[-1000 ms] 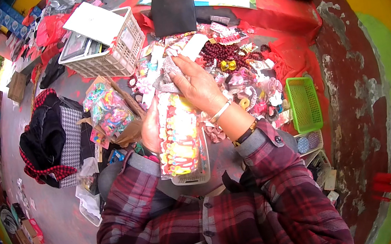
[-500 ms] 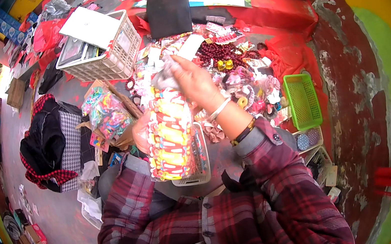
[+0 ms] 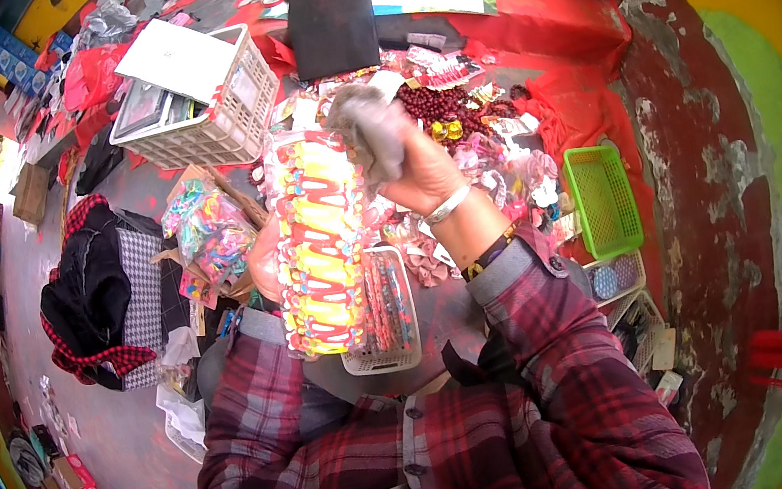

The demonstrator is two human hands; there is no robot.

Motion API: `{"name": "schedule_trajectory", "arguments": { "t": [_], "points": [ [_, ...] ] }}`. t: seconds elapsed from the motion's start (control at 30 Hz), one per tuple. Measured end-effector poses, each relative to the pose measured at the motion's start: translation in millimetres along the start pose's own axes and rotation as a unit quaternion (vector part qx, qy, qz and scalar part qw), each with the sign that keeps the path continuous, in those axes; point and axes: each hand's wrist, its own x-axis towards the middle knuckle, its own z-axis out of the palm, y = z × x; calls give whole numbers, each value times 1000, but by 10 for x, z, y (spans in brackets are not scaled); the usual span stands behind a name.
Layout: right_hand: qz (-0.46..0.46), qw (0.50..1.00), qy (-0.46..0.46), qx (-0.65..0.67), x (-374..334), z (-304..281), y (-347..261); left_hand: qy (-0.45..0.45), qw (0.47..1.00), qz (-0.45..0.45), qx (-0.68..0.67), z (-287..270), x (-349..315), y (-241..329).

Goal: The person sits on the floor and wipes a clear plastic container filled with colorful candies using a grey cloth. They then pick up a plastic bag containing red items, wipe the exterior of the bag with the cloth, and continue to clean the items.

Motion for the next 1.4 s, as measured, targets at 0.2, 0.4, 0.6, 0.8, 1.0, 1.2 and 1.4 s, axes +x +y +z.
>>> {"name": "schedule_trajectory", "arguments": {
  "t": [0.2, 0.4, 0.6, 0.8, 1.0, 1.2, 1.4],
  "points": [
    [-66, 966, 182, -174, -19, 49, 135, 144, 984, 18, 106, -125, 58, -85],
    [-194, 905, 251, -282, -5, -53, 8, 125, 984, -43, 117, 73, 6, -238],
    [-208, 885, 275, -313, 16, -117, 8, 102, 978, -109, 143, -34, -4, -179],
    [-218, 913, 264, -221, 53, -296, -267, 71, 970, -154, 173, -42, -35, -118],
    [-124, 984, 20, -127, -58, -486, -774, 76, 947, -193, 244, 32, -93, -5],
    [49, 917, -24, -394, -201, -61, -437, 28, 936, -260, 234, 4, -87, -2],
    [83, 853, 56, -512, -169, 160, -382, 58, 941, -262, 207, 35, -135, -31]
  ]
}}
